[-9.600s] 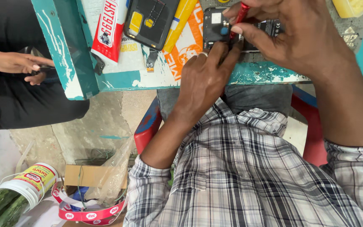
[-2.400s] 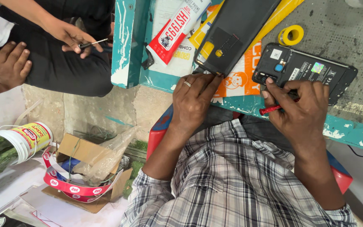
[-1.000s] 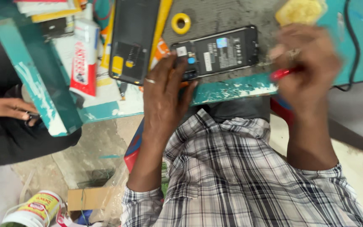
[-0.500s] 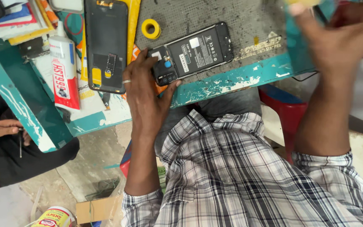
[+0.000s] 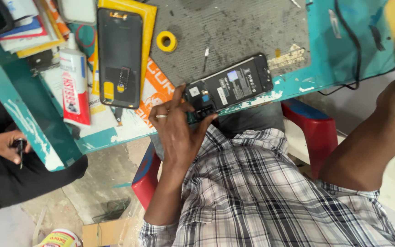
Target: The person repairs a smartphone at a workbench. They unscrew the phone's back cover with a red screwdriver, remove small components, apply liquid from a small bottle onto the phone, and use tweezers to work on the phone's rear panel and camera area.
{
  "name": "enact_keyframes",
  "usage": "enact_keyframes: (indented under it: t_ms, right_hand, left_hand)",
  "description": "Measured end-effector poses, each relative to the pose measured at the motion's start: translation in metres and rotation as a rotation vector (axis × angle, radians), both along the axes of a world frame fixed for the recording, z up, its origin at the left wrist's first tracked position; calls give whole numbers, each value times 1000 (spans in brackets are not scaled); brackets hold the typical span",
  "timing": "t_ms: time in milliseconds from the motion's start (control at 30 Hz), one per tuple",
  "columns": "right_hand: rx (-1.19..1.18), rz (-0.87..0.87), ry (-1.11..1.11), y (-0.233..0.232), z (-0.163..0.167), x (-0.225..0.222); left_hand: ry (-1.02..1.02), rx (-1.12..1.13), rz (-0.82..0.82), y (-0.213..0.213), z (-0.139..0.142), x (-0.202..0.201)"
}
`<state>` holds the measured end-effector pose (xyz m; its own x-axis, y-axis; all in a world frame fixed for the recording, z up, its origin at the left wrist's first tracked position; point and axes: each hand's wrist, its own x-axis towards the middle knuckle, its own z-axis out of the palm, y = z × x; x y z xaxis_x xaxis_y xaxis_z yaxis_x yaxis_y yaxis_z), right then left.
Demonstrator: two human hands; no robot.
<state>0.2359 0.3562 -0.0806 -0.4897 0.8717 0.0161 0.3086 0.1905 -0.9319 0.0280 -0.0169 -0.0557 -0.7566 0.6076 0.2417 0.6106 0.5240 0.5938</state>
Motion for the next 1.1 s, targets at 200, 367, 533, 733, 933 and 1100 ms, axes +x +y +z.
enact_keyframes:
  t_ms: [200, 367, 533, 733, 933, 1100]
  right_hand:
    - [311, 297, 82, -59, 17, -73]
    - [792, 414, -105, -93, 46, -129]
    - [768, 368, -84, -122, 64, -121]
    - [795, 584, -26, -156, 32, -123]
    - [668, 576, 14, -149, 7, -126]
    - [623, 559, 5, -141, -6, -110]
  left_hand:
    - [-38, -29, -5, -2, 5, -3]
    - [-88, -16, 4, 4, 13, -7]
    - [-17, -30, -7, 9, 17, -12]
    - [-38, 19, -39, 4, 9, -31]
    - [45, 73, 425, -51, 11, -76]
    - [94, -144, 390, -58, 11, -102]
